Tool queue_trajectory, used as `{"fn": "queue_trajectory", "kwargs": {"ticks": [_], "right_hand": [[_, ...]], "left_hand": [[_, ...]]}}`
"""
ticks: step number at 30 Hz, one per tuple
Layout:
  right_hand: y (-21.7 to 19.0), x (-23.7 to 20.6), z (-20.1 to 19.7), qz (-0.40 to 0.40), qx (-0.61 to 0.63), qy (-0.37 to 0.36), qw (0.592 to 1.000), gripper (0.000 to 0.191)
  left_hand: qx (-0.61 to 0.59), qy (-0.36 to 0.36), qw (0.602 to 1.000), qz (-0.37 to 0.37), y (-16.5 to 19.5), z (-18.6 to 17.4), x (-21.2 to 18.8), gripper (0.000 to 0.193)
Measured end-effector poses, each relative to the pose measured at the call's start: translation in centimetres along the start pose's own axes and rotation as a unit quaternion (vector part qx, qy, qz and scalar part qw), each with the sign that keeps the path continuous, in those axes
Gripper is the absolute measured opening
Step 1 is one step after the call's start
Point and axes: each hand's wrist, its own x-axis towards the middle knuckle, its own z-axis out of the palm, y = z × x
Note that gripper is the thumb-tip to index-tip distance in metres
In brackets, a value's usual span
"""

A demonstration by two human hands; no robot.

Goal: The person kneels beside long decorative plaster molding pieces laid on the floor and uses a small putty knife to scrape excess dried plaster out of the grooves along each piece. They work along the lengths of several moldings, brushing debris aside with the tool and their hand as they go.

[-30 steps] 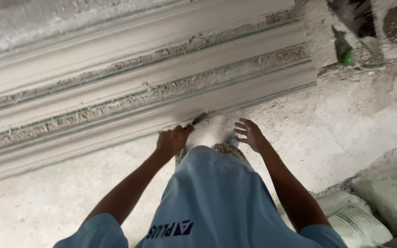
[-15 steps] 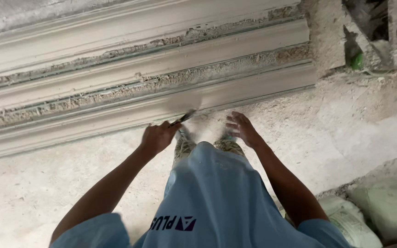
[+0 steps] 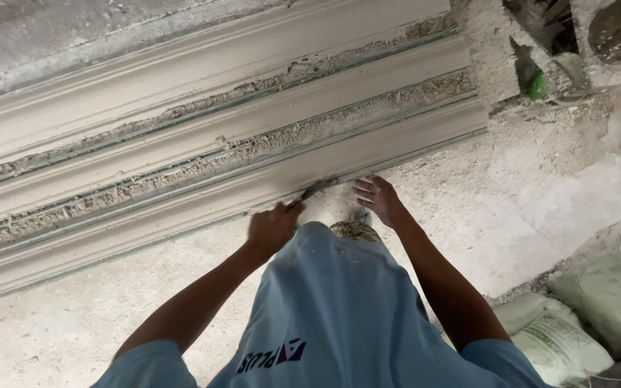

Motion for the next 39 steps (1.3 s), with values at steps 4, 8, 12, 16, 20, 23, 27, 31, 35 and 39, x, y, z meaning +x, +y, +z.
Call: {"fn": "queue_trajectory", "kwargs": {"ticks": [4, 8, 12, 16, 20, 23, 27, 31, 35, 39], "right_hand": [[0.4, -0.5, 1.0, 0.011, 0.043, 0.001, 0.999, 0.076], [0.5, -0.8, 1.2, 0.003, 0.052, -0.024, 0.998, 0.075], [0.8, -0.4, 1.2, -0.009, 0.065, -0.045, 0.997, 0.073], [1.1, -0.1, 1.1, 0.018, 0.104, -0.024, 0.994, 0.074], [0.9, -0.7, 0.1, -0.004, 0.086, -0.041, 0.995, 0.082], [0.6, -1.6, -1.2, 0.0, 0.057, 0.004, 0.998, 0.084], [0.6, -2.4, -3.3, -0.019, 0.032, 0.008, 0.999, 0.084], [1.1, -3.3, -5.5, -0.034, 0.044, 0.017, 0.998, 0.085], [0.9, -3.8, -6.6, -0.062, 0.046, 0.006, 0.997, 0.082], [0.5, -3.5, -6.4, -0.015, 0.065, 0.055, 0.996, 0.078]], "left_hand": [[0.051, 0.02, 0.998, 0.008, 0.7, -0.5, 0.2, 0.037], [0.02, 0.043, 0.999, 0.021, 1.3, -1.0, 1.4, 0.034], [-0.135, -0.017, 0.99, -0.036, 1.3, -2.5, 3.0, 0.034], [-0.25, -0.105, 0.959, -0.081, 1.1, -4.6, 3.1, 0.027], [-0.179, -0.075, 0.979, -0.056, 2.4, -4.6, 2.6, 0.031], [-0.141, -0.069, 0.985, -0.077, 4.9, -2.9, 3.2, 0.032], [-0.115, -0.068, 0.987, -0.089, 8.6, -0.2, 5.0, 0.04], [-0.09, -0.08, 0.991, -0.065, 10.2, 1.6, 5.7, 0.043], [-0.095, -0.101, 0.987, -0.085, 10.8, 3.2, 6.7, 0.039], [-0.089, -0.035, 0.993, -0.064, 12.4, 4.8, 8.8, 0.031]]}}
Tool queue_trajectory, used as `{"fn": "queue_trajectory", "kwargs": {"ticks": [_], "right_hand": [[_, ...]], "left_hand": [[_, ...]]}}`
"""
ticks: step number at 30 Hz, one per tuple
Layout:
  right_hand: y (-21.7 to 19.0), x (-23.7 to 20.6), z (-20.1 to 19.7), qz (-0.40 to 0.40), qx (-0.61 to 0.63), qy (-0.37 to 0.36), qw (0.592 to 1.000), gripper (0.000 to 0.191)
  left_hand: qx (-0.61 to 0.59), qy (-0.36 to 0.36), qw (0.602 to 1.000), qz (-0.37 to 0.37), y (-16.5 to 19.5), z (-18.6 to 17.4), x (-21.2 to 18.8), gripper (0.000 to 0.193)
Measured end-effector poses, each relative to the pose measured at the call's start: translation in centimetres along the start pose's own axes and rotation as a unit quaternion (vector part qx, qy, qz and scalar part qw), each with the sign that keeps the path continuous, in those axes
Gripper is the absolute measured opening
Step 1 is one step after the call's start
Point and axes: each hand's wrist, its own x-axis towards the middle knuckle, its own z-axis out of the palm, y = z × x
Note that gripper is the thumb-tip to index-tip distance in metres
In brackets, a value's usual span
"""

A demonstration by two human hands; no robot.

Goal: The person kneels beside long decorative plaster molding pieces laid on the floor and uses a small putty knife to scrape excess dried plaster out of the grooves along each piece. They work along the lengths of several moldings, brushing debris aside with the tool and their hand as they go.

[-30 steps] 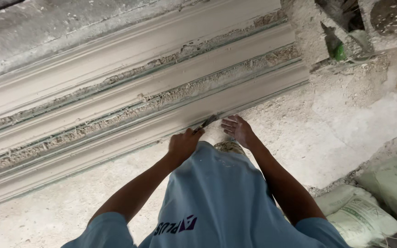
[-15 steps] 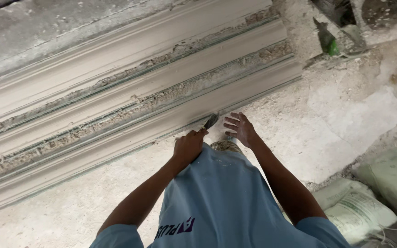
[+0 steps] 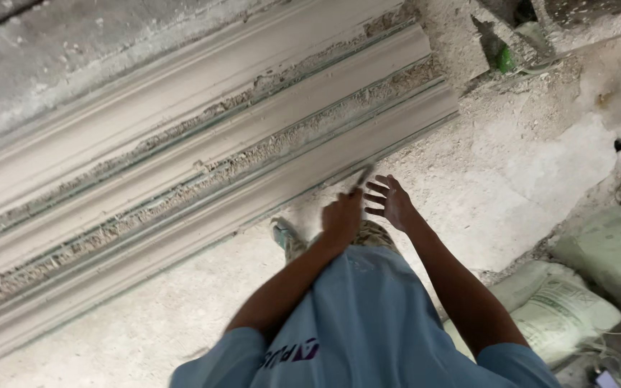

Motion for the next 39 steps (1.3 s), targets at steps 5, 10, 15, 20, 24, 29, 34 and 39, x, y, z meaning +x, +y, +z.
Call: {"fn": "queue_trajectory", "kwargs": {"ticks": [5, 10, 15, 20, 24, 29, 34, 39], "right_hand": [[-1.1, 0.7, -1.6, -0.026, -0.026, 0.009, 0.999, 0.076], [-4.7, 2.0, -7.4, -0.035, -0.075, 0.03, 0.996, 0.073], [-11.0, 3.1, -14.7, -0.098, -0.107, 0.046, 0.988, 0.064], [-15.3, 3.5, -18.6, -0.211, -0.326, 0.043, 0.92, 0.06], [-16.8, 4.8, -19.4, -0.295, -0.439, 0.01, 0.848, 0.051], [-17.6, 5.4, -20.0, -0.366, -0.449, -0.028, 0.814, 0.04], [-18.6, 5.1, -20.4, -0.273, -0.429, -0.028, 0.861, 0.04], [-19.1, 5.5, -20.7, -0.226, -0.433, -0.036, 0.872, 0.043]], "left_hand": [[-0.015, 0.003, 1.0, -0.004, 2.6, 1.5, 1.8, 0.036], [0.013, 0.059, 0.998, -0.009, 6.0, 2.8, 4.2, 0.035], [0.039, 0.065, 0.997, -0.005, 9.5, 3.2, 6.7, 0.035], [0.065, 0.033, 0.996, -0.049, 10.2, 2.5, 7.1, 0.028], [0.049, 0.013, 0.998, -0.039, 12.9, 3.8, 9.5, 0.031], [0.019, 0.043, 0.997, -0.056, 16.5, 5.0, 12.1, 0.031], [0.041, 0.09, 0.995, -0.028, 17.8, 5.7, 12.6, 0.035], [0.017, 0.027, 0.997, -0.066, 18.6, 7.3, 13.7, 0.034]]}}
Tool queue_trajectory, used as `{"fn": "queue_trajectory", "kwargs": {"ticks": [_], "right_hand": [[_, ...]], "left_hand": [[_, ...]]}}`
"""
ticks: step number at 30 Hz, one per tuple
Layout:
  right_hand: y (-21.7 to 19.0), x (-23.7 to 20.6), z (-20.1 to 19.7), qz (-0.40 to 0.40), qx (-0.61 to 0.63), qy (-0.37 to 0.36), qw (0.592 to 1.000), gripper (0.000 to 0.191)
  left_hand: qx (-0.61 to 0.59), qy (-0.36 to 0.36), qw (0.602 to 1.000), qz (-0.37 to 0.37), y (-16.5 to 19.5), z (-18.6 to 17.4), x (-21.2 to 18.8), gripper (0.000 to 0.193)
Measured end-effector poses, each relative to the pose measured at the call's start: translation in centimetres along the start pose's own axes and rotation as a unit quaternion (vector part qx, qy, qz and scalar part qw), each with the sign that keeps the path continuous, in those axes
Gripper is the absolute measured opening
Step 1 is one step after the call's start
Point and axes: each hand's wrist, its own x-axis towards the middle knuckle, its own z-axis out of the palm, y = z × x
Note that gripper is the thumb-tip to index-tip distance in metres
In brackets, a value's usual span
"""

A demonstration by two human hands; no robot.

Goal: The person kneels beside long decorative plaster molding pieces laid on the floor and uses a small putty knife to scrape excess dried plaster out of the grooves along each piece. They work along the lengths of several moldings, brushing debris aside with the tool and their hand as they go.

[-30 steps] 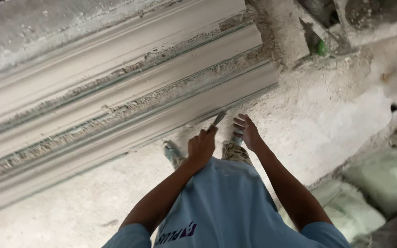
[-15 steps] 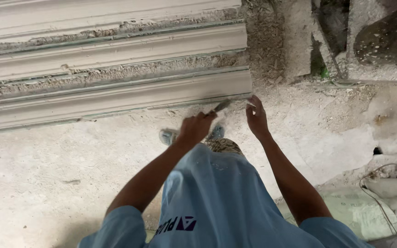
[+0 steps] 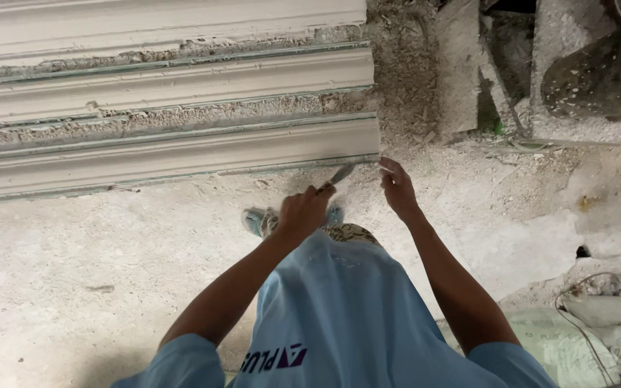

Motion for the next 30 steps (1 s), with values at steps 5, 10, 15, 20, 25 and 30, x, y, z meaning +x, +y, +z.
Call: {"fn": "queue_trajectory", "kwargs": {"ticks": [5, 10, 15, 20, 25, 30], "right_hand": [[1.0, 0.6, -0.6, 0.044, 0.101, -0.005, 0.994, 0.05], [2.0, 0.8, -2.6, 0.084, 0.08, 0.039, 0.993, 0.054], [1.2, 0.9, -3.5, 0.072, -0.169, 0.072, 0.98, 0.032], [-2.7, 1.7, -1.3, -0.206, -0.308, 0.111, 0.922, 0.015], [-7.0, 4.2, 3.9, -0.37, -0.272, -0.032, 0.888, 0.034], [-11.1, 8.1, 10.7, -0.418, -0.385, -0.167, 0.806, 0.06]], "left_hand": [[-0.04, 0.011, 0.999, 0.017, 4.1, 0.4, 2.9, 0.033], [-0.091, 0.008, 0.996, -0.001, 4.7, -0.9, 0.5, 0.043], [-0.259, 0.095, 0.952, -0.131, -1.6, -1.1, -9.6, 0.058], [-0.31, 0.225, 0.89, -0.246, -3.8, 0.4, -14.6, 0.058], [-0.368, 0.324, 0.813, -0.315, -2.3, 1.4, -12.8, 0.07], [-0.252, 0.406, 0.812, -0.334, -1.8, 2.1, -9.2, 0.075]]}}
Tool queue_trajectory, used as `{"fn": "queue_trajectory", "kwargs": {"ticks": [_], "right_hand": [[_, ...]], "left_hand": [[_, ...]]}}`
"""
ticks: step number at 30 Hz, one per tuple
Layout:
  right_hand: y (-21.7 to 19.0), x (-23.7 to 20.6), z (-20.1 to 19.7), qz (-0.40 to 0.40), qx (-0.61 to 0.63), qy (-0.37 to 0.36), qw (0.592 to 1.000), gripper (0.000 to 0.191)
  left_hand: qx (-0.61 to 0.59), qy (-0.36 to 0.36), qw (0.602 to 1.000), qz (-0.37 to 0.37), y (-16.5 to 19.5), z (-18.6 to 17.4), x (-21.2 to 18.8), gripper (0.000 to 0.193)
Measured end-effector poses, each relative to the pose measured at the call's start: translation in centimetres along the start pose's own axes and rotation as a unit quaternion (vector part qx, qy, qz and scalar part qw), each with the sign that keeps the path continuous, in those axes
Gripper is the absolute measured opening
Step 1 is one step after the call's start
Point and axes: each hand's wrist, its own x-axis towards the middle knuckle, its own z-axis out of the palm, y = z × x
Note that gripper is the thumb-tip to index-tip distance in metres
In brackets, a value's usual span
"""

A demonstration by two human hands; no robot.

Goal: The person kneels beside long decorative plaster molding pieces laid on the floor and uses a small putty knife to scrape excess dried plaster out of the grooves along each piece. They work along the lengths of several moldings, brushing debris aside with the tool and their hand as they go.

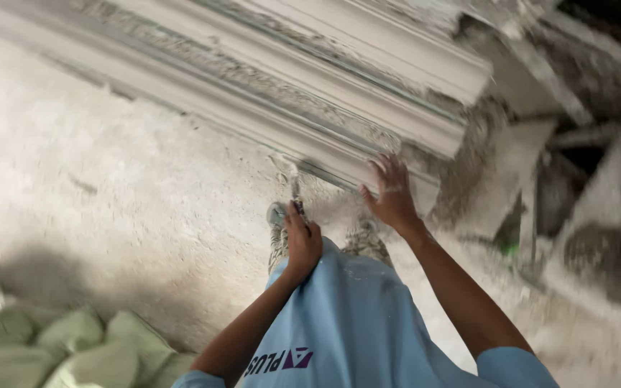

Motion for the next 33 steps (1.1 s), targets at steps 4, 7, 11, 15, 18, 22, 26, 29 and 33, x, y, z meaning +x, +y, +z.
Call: {"fn": "queue_trajectory", "kwargs": {"ticks": [4, 7, 11, 15, 18, 22, 26, 29, 33], "right_hand": [[-0.9, 4.9, 1.7, -0.117, -0.115, -0.123, 0.979, 0.077], [-1.1, 5.9, 2.2, -0.152, -0.098, -0.129, 0.975, 0.083], [-1.1, 6.0, 1.9, -0.175, -0.129, -0.15, 0.965, 0.085], [-1.3, 6.4, 1.2, -0.183, -0.138, -0.181, 0.957, 0.087], [-1.5, 6.5, 0.8, -0.188, -0.139, -0.17, 0.957, 0.087], [-1.7, 6.3, 0.6, -0.185, -0.124, -0.157, 0.962, 0.087], [-1.6, 6.3, 0.7, -0.186, -0.122, -0.161, 0.962, 0.087], [-1.3, 6.3, 1.0, -0.191, -0.101, -0.155, 0.964, 0.085], [-1.2, 6.2, 1.4, -0.195, -0.11, -0.15, 0.963, 0.085]], "left_hand": [[-0.096, 0.113, 0.987, -0.056, 2.8, 4.4, 0.1, 0.068], [-0.077, 0.176, 0.978, -0.076, 6.0, 7.5, -0.1, 0.07], [-0.083, 0.151, 0.967, -0.189, 8.8, 8.8, 0.5, 0.066], [-0.026, 0.2, 0.944, -0.262, 9.3, 7.5, 2.1, 0.055], [-0.031, 0.232, 0.936, -0.264, 9.0, 6.7, 3.1, 0.054], [-0.027, 0.218, 0.931, -0.293, 9.1, 6.9, 3.5, 0.056], [0.002, 0.271, 0.918, -0.288, 9.4, 7.8, 3.4, 0.048], [-0.007, 0.229, 0.926, -0.301, 9.4, 7.9, 3.5, 0.054], [-0.001, 0.23, 0.924, -0.304, 9.1, 7.1, 3.8, 0.055]]}}
